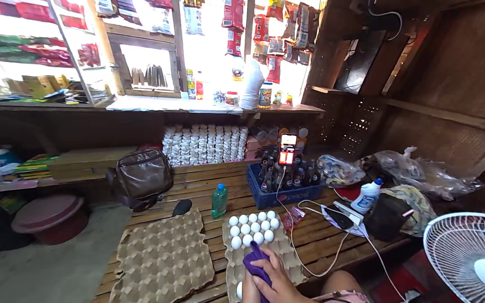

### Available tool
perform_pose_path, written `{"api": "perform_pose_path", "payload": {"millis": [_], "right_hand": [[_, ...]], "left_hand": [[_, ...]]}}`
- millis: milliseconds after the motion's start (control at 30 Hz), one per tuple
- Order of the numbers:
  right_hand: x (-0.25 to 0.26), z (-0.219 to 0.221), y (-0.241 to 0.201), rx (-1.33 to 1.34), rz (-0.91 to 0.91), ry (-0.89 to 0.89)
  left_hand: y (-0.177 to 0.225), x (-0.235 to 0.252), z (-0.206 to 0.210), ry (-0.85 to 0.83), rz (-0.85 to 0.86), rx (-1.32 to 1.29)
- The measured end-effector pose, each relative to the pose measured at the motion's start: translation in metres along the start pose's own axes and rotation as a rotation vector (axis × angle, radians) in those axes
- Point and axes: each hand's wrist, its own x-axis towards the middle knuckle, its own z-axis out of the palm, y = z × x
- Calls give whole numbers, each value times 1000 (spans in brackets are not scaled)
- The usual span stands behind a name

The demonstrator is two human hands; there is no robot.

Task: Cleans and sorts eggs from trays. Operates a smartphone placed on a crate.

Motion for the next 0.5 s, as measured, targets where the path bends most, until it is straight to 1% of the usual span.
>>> {"api": "perform_pose_path", "payload": {"millis": [67, 133, 200, 267, 333, 433, 500], "right_hand": [[2, -2, 3, -4, 1, -23], [12, -8, 6, 77, 56, -30], [20, -16, 8, 224, 167, -26], [24, -21, 7, 415, 340, -34], [23, -22, 5, 531, 430, -26], [14, -12, 7, 534, 420, 4], [5, -3, 11, 441, 367, 10]], "left_hand": [[-1, 1, 0, 7, 3, 18], [-5, 5, -3, -49, 42, 73], [-8, 8, -4, -89, 78, 149], [-7, 7, -3, -103, 72, 204], [-6, 7, -3, -109, 62, 200], [-5, 7, -1, -55, 28, 97], [0, 7, 0, 17, -24, 7]]}}
